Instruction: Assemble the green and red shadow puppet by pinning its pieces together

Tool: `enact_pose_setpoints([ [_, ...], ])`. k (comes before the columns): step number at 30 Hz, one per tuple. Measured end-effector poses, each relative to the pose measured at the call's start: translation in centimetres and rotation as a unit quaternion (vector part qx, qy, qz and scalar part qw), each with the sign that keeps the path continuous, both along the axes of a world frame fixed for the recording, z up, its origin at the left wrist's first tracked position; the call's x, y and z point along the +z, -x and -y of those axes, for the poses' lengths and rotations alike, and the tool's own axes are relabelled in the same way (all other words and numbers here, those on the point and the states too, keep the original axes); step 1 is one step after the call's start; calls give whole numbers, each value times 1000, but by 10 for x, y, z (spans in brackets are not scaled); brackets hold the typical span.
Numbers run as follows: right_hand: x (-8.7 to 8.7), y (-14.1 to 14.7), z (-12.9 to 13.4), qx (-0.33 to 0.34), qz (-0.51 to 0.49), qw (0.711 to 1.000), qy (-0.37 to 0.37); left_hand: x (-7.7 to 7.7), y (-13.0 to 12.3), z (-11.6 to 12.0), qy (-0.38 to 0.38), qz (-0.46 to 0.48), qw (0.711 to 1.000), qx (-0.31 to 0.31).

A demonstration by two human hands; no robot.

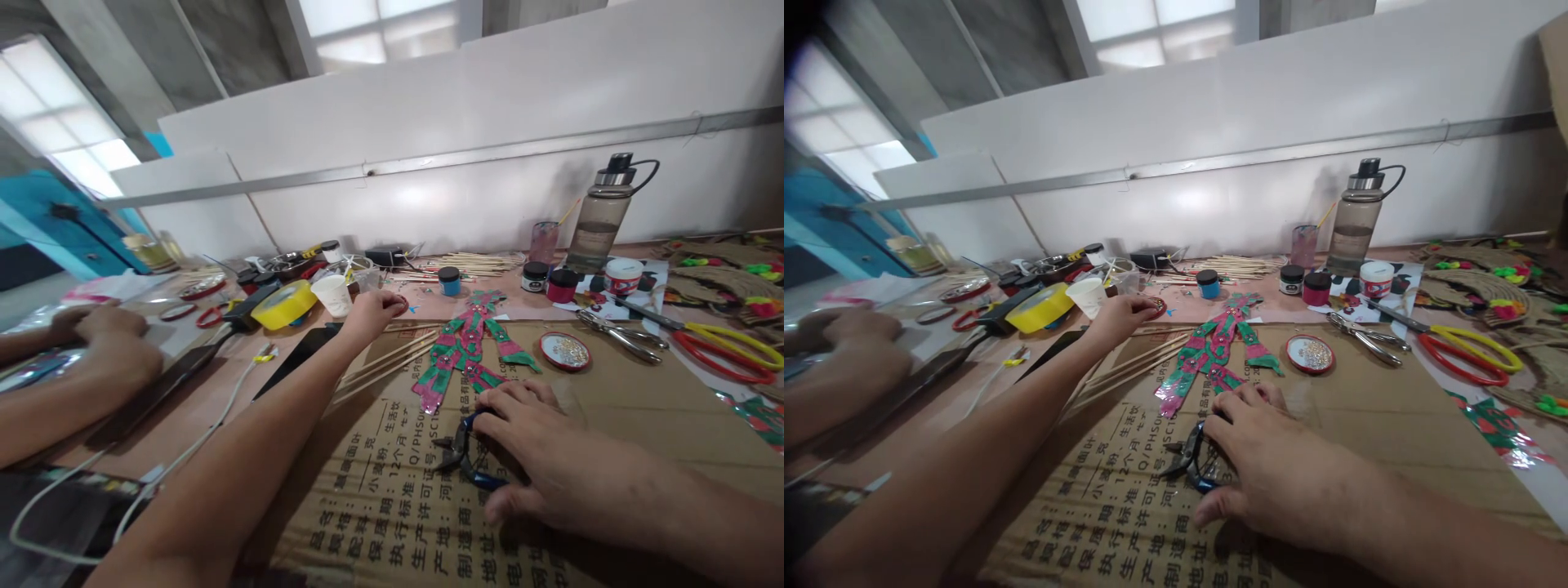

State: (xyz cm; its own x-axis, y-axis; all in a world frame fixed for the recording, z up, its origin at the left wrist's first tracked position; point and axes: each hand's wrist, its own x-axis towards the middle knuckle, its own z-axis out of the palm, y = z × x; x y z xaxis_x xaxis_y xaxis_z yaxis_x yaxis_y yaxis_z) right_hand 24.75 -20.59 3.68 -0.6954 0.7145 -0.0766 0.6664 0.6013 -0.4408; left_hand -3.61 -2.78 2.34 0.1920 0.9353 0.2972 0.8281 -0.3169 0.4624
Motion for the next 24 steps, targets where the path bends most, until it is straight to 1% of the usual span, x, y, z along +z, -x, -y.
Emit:
enact_pose_setpoints([
  [4, 2, 2, -3, -10, -15, 1000, -19, 5, -9, 13, 26, -57, 997, -37],
  [6, 2, 1, -8, -29, -33, 998, -41, 9, -14, 19, 55, -91, 992, -63],
  [8, 4, -4, -16, -56, -51, 994, -76, 9, -18, 24, 79, -116, 987, -76],
  [10, 7, -13, -29, -90, -67, 988, -110, 8, -21, 26, 91, -137, 984, -74],
  [13, 15, -33, -52, -167, -95, 969, -155, 4, -23, 27, 96, -166, 979, -66],
  [16, 19, -50, -69, -206, -103, 957, -175, 3, -23, 26, 104, -184, 974, -77],
  [20, 17, -59, -78, -223, -77, 955, -180, 4, -26, 28, 99, -203, 971, -78],
  [24, 14, -64, -82, -239, -52, 954, -172, 9, -31, 33, 99, -230, 967, -53],
])
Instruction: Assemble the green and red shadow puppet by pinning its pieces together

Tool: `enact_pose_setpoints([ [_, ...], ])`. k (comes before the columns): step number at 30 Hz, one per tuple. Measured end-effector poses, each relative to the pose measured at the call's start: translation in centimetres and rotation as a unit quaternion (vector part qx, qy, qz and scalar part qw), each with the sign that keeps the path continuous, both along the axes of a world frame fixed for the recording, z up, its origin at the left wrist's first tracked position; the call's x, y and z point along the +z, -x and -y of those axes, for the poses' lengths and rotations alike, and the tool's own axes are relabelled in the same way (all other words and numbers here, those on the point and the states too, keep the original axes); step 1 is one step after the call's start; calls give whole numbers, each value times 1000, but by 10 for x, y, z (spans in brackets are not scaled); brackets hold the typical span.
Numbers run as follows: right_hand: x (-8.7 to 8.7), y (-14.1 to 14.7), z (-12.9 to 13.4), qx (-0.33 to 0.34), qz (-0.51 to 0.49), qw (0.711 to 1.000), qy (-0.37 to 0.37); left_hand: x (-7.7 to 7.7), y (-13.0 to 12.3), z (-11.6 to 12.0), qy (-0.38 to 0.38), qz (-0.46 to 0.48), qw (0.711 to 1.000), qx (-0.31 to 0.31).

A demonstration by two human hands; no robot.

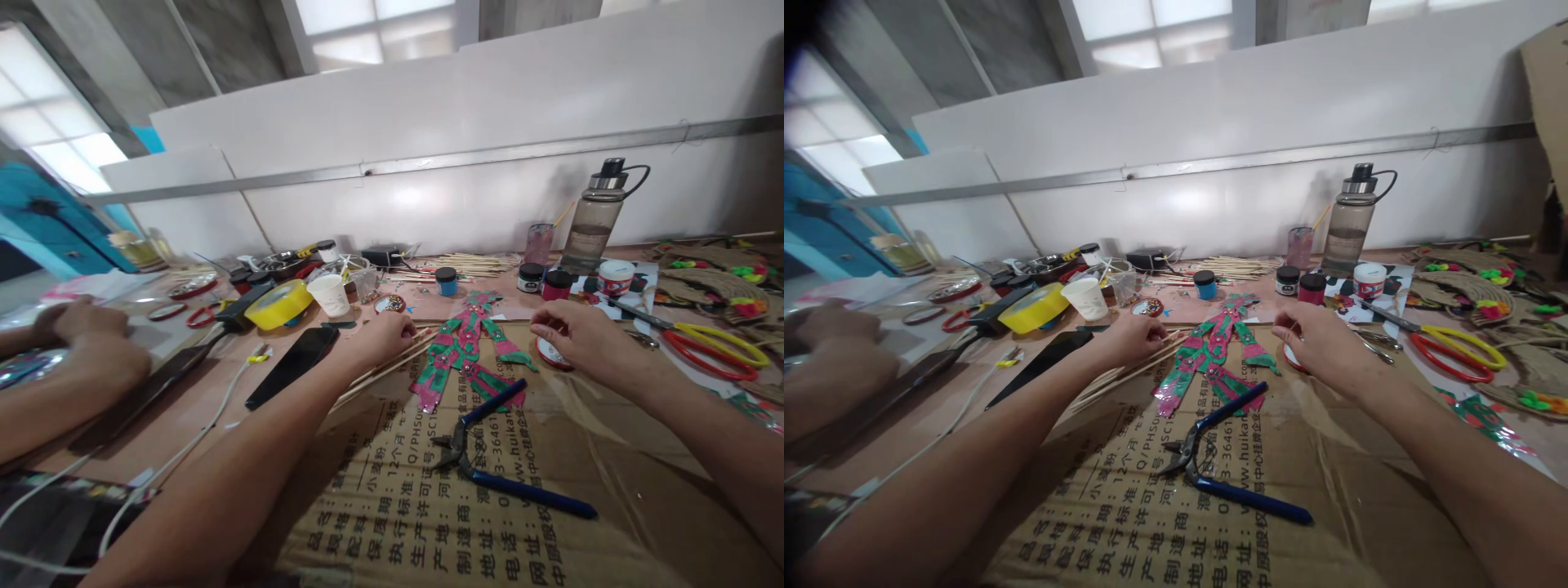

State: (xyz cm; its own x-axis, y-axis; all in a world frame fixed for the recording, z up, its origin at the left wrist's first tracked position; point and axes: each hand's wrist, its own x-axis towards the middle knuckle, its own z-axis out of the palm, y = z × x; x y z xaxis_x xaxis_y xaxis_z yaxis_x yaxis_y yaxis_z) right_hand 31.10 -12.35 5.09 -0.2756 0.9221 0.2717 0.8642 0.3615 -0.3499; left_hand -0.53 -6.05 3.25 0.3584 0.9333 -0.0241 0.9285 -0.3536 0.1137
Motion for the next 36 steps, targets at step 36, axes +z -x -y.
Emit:
enact_pose_setpoints([
  [36, 5, -20, -13, -6, 179, 974, 141, 22, -75, 58, 59, 229, 966, -102],
])
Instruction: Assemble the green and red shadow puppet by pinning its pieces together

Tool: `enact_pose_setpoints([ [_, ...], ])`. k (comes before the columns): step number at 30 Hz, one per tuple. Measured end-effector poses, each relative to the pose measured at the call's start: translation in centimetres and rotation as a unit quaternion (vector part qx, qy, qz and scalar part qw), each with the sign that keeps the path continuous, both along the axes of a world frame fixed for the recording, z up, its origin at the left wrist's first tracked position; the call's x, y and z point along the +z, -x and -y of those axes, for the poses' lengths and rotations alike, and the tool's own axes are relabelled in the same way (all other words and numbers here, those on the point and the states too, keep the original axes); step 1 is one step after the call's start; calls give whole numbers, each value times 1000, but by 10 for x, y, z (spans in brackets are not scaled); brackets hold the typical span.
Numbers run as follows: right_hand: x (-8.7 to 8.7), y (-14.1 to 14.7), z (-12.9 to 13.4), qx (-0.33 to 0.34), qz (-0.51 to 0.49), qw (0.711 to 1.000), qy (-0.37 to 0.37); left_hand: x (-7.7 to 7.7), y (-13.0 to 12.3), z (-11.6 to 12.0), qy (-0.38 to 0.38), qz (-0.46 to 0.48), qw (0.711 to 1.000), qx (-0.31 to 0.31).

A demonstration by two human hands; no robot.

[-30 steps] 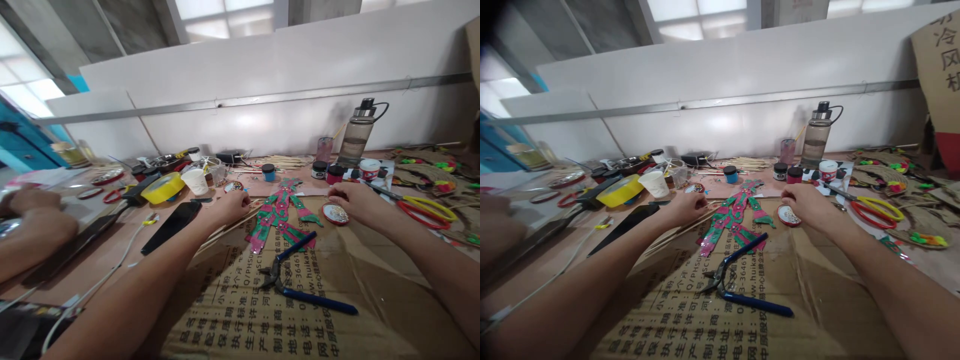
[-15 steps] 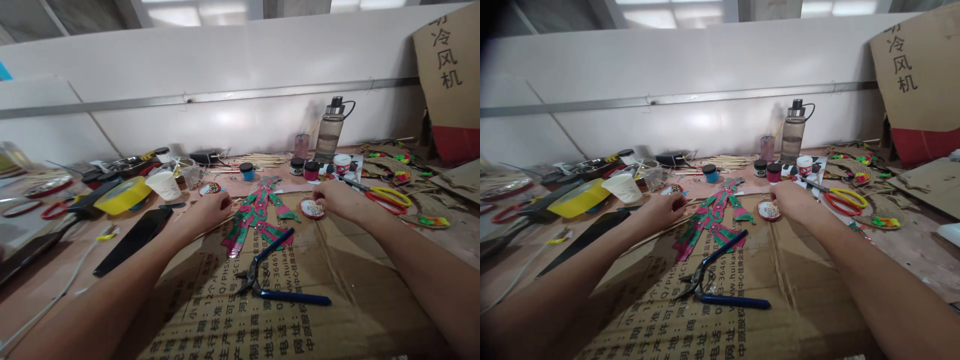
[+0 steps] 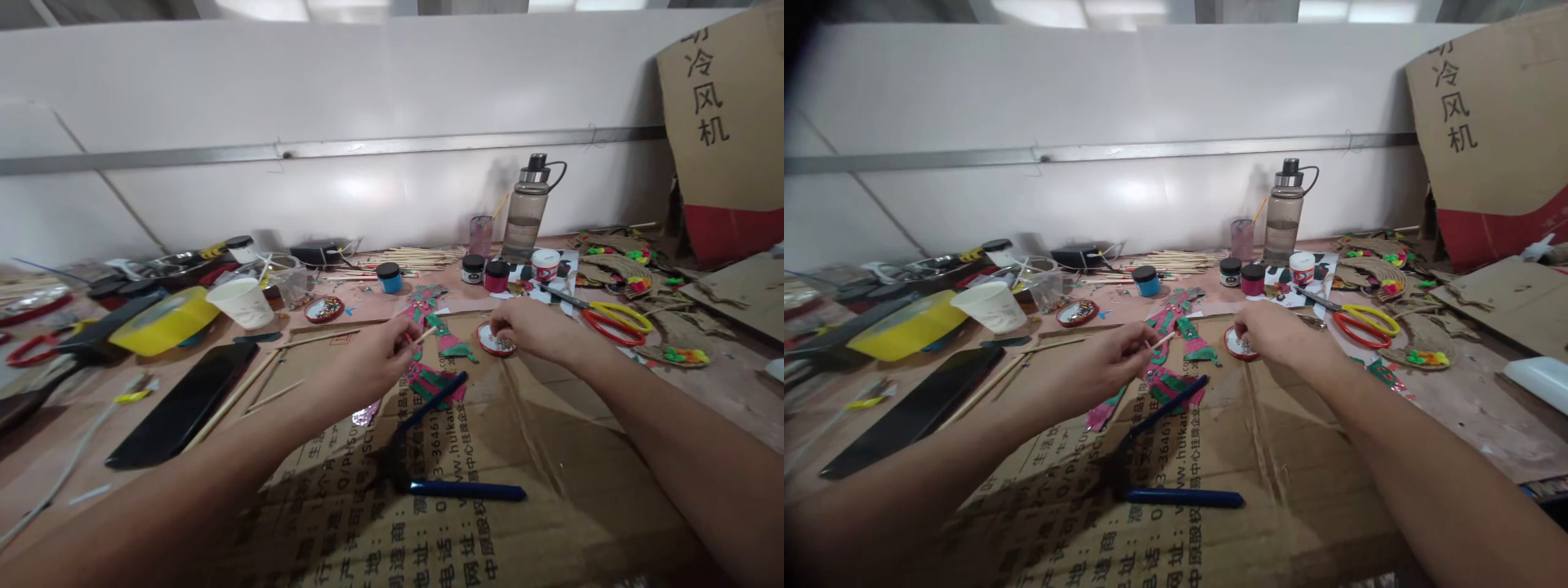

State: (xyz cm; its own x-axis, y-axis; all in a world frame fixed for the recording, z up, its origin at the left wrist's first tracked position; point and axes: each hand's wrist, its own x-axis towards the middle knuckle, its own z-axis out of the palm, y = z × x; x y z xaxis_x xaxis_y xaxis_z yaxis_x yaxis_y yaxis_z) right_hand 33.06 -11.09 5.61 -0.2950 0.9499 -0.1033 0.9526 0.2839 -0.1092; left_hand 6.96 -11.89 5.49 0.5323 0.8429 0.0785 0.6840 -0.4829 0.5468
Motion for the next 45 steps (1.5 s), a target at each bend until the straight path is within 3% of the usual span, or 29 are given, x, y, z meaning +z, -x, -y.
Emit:
enact_pose_setpoints([
  [7, -9, 3, -2, 5, -14, 999, 30, -11, -4, 3, 56, 25, 998, 15],
  [15, -9, 7, 0, -2, 2, 1000, 20, -19, -4, -3, 42, 24, 999, 11],
  [25, -19, 4, -3, 3, 62, 998, -16, -20, -22, -8, 63, 47, 997, -3],
  [35, -2, 2, -3, -10, 0, 1000, 24, -34, -23, -9, 81, 90, 992, -27],
  [45, -5, -2, -7, -10, -33, 999, 25, -39, -28, -6, 104, 104, 989, -5],
])
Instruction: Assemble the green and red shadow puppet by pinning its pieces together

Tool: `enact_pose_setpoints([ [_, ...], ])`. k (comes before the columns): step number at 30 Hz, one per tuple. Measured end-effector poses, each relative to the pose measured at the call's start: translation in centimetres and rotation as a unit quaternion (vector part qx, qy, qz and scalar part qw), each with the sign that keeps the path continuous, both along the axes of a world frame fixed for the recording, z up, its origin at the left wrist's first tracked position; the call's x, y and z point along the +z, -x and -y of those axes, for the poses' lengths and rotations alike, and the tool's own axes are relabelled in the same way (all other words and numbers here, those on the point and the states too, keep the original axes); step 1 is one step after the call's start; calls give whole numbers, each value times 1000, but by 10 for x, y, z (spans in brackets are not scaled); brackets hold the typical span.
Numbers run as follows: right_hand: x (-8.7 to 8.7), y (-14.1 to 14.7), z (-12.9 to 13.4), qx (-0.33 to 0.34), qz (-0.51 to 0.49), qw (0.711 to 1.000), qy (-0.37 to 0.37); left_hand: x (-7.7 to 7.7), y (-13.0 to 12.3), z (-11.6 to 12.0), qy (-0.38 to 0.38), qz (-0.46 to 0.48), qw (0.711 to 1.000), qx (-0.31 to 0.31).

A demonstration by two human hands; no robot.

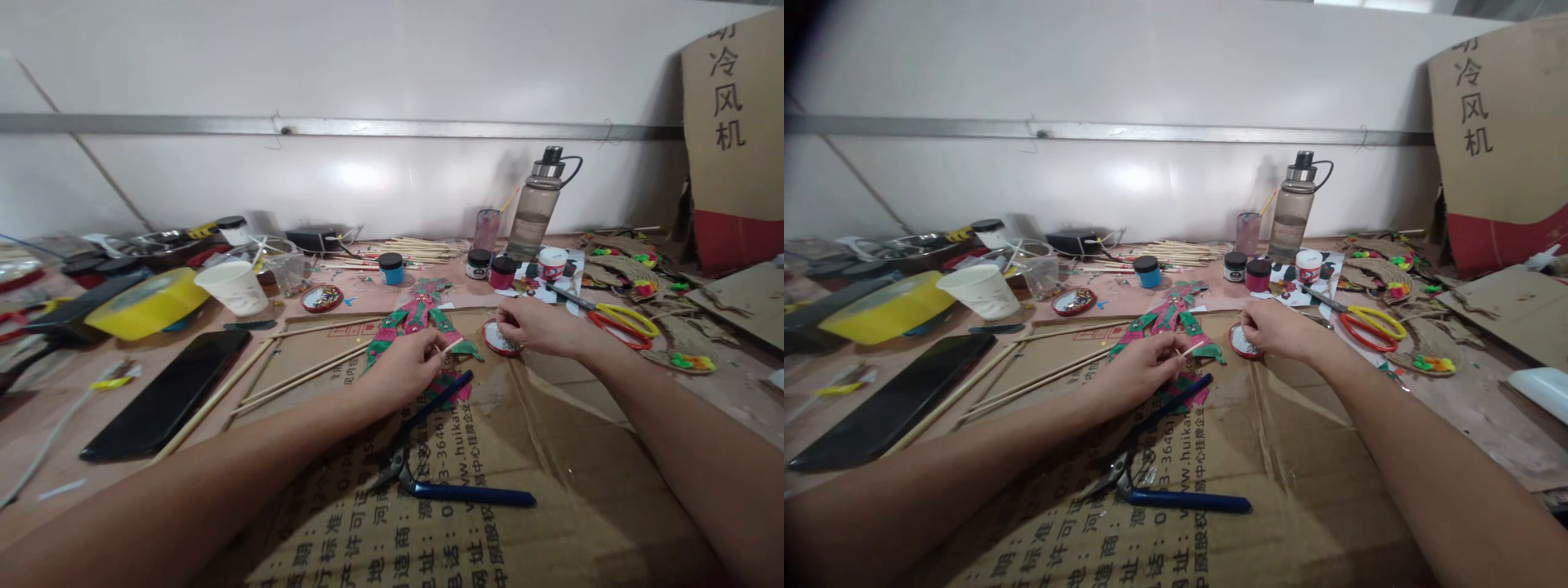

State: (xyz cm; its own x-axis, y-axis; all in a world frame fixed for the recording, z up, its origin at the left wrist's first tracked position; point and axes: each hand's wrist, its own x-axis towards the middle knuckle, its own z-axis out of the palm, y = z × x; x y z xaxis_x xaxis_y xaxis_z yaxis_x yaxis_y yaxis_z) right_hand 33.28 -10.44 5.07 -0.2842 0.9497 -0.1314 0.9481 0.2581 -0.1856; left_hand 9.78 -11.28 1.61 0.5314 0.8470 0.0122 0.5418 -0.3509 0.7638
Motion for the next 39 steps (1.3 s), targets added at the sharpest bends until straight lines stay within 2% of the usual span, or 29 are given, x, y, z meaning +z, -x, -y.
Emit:
enact_pose_setpoints([
  [13, -4, 5, 2, -15, 25, 999, -36, -4, 1, 1, -15, 4, 1000, 1],
  [18, -2, 2, 2, -5, 43, 999, -21, -3, 1, 2, -7, 6, 1000, 6],
  [39, -2, -1, 1, -23, -3, 1000, -2, -3, 1, 2, -1, 9, 1000, 5],
])
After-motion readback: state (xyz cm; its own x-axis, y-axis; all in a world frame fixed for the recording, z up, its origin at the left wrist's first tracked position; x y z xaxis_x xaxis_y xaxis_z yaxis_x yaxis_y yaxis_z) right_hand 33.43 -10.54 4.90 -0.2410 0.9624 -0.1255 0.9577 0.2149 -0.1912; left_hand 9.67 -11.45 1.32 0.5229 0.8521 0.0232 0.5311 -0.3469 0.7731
